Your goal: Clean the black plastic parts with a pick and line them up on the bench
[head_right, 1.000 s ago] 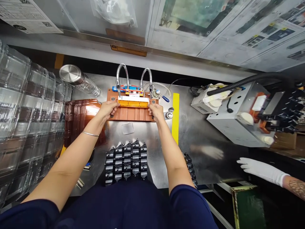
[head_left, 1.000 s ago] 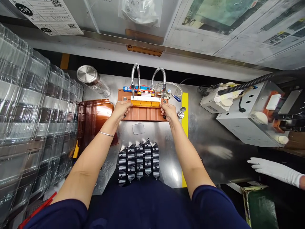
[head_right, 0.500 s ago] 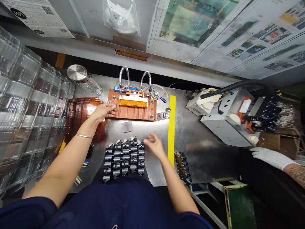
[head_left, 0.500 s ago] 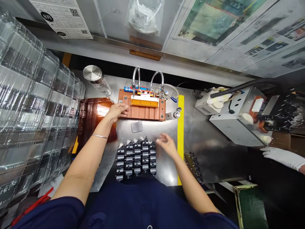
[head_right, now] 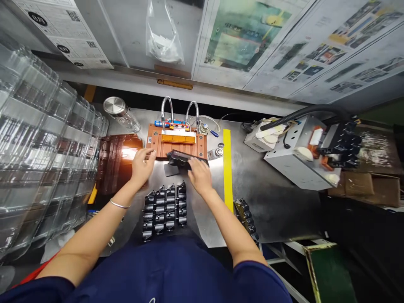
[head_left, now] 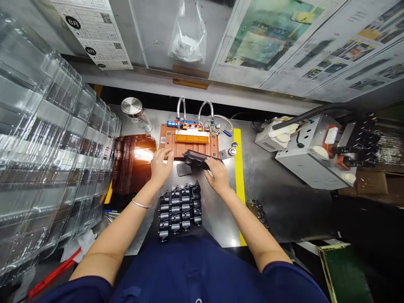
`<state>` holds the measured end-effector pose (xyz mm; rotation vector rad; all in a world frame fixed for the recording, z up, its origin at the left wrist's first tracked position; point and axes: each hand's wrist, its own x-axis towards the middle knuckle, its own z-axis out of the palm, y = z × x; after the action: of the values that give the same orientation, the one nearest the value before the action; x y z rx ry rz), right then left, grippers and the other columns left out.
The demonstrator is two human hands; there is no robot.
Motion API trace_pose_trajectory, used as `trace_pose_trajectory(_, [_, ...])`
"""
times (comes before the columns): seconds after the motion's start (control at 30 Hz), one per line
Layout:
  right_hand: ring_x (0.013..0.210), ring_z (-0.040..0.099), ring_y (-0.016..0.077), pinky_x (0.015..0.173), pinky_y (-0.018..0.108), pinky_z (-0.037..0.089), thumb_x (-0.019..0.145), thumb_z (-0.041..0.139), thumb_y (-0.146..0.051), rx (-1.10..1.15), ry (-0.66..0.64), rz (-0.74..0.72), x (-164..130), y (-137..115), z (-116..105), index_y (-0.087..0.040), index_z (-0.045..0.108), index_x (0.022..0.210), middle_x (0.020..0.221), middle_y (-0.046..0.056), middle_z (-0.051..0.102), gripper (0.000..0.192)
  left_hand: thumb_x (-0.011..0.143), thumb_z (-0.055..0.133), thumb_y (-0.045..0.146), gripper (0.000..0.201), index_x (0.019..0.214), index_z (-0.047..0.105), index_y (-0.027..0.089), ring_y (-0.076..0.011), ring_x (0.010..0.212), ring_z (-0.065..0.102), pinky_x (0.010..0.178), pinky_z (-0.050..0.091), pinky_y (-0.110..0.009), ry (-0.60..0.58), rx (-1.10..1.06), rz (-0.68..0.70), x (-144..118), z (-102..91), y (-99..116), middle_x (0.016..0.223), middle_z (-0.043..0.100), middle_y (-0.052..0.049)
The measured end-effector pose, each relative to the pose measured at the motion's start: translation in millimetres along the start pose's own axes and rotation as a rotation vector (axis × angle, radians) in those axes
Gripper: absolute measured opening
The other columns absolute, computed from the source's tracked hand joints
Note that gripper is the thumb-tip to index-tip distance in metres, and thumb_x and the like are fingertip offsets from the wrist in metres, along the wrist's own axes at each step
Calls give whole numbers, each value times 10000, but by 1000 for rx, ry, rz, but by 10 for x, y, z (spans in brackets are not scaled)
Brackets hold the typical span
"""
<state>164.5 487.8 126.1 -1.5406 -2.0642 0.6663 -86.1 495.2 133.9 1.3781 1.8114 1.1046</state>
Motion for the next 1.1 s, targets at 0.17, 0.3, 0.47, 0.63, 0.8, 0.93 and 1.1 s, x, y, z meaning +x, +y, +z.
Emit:
trace_pose_trajectory(0.17, [1278,524,247,1077,497,377,912,458,-137,-295,-145,-279,612,-211,355,-161,633,1188,1317,120,617,328,824,641,285,149,934,707,210,-282,1075,595,994,420,-506,-143,216,354,81,240,-5,1099,710,-111])
trace_pose_trajectory(0.3, [1258,526,224,1075,416,395,897,535,-216,-341,-200,-254,760,-104,288,-172,646,1161,1294,97,632,289,853,597,210,152,949,713,227,-274,1053,611,980,425,-520,-199,350,459,350,403,-152,1107,714,-113])
trace_pose_trajectory(0.47, [1170,536,295,969,462,438,953,403,-249,-530,-134,56,1145,303,-209,-80,588,1222,1242,205,617,368,881,577,266,214,1039,705,196,-302,1071,617,912,476,-501,-208,435,481,635,540,-279,1166,692,-162])
trace_pose_trajectory(0.63, [1063,558,318,832,420,467,895,482,-182,-677,-198,285,1536,637,-465,-67,600,1195,1133,245,647,342,918,514,314,282,1093,694,186,-316,1134,606,933,480,-491,-197,457,459,601,608,-357,1210,679,-166])
trace_pose_trajectory(0.8, [1060,555,286,858,385,430,894,414,-77,-700,-255,327,1806,778,-563,-125,672,1069,1051,199,683,316,931,479,343,320,1102,695,182,-317,1198,575,992,448,-500,-226,426,402,552,634,-383,1243,666,-152])
trace_pose_trajectory(0.93, [1101,515,282,914,404,399,897,408,-77,-616,-227,330,1865,755,-636,-113,657,1099,1144,201,652,322,913,502,356,311,1097,696,197,-301,1227,552,1036,420,-487,-246,392,330,552,581,-316,1253,665,-130])
trace_pose_trajectory(1.1, [1143,519,273,961,430,406,936,413,-181,-373,-151,333,1566,541,-417,-80,569,1235,1251,217,600,353,929,425,364,400,1225,609,167,-299,1243,526,1058,394,-496,-157,387,111,712,400,-271,1314,608,-155])
